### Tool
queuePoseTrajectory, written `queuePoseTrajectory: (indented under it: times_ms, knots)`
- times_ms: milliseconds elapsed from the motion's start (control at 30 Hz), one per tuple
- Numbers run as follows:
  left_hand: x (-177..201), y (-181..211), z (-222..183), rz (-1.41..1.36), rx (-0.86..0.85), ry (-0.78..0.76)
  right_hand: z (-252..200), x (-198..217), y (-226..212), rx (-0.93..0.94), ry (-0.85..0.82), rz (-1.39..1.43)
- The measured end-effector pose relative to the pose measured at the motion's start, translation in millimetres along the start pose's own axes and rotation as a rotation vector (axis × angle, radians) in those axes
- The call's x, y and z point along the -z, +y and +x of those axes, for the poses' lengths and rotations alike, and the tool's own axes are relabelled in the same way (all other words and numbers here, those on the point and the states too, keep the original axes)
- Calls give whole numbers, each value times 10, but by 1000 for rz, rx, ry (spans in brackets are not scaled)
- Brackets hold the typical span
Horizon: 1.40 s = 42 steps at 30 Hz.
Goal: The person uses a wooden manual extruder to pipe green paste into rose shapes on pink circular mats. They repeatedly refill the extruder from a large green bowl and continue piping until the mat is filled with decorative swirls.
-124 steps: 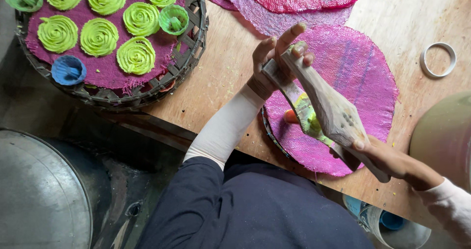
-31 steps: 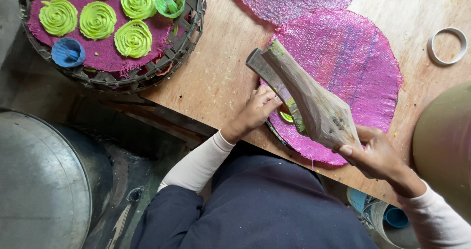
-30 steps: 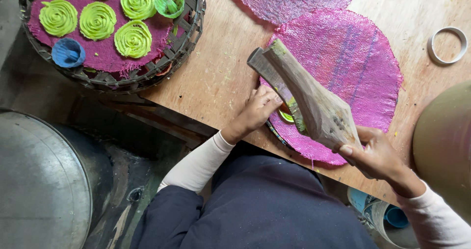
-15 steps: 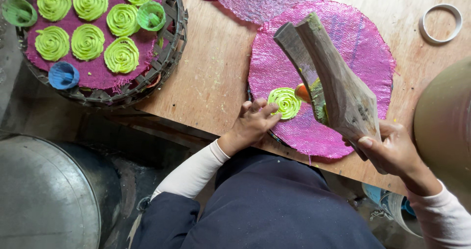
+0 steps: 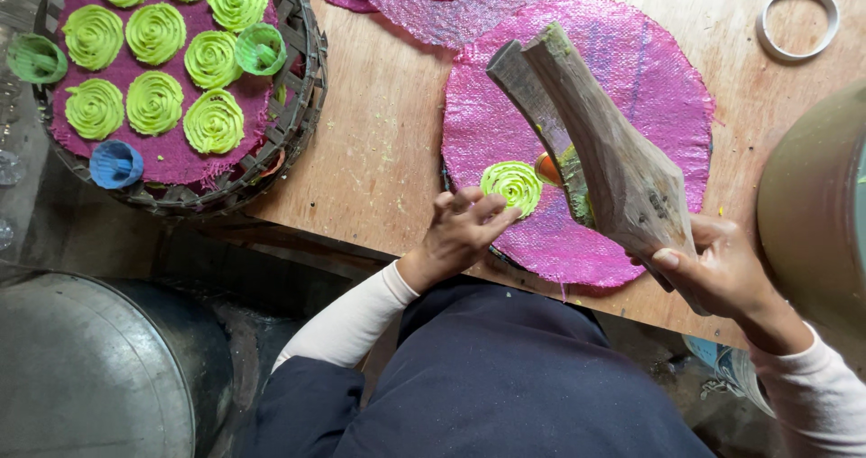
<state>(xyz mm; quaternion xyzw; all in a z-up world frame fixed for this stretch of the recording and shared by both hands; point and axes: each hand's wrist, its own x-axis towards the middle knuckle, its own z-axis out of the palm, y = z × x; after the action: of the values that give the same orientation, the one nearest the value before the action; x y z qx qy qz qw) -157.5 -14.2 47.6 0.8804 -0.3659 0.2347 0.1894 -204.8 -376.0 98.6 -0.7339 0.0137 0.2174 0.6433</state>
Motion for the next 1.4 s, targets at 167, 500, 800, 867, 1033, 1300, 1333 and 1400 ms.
queuePoseTrajectory:
  times_ms: [167, 500, 800, 867, 1033, 1300, 1333, 1400]
  knots:
    - [277, -154, 671, -910, 385, 195, -205, 106, -11, -27, -61, 83]
    - [-130, -194, 1606, -2697, 129, -3, -355, 478, -70, -582, -269, 248]
    - [-759, -215, 1243, -2756, 442, 194, -143, 240, 125, -627, -112, -164]
    - [-765, -216, 1188, -2721, 495, 214, -135, 169, 71, -619, -104, -148]
    - [-716, -130, 1227, -2655, 471, 288, -157, 212, -231, -666, -91, -273]
    - [-284, -184, 1245, -2561, 545, 303, -267, 132, -230, -505, -130, -317]
    - [-252, -132, 1242, -2564, 538, 310, -317, 157, -250, -534, -129, -299]
    - [-222, -36, 1259, -2566, 520, 328, -396, 232, -323, -588, -129, -267]
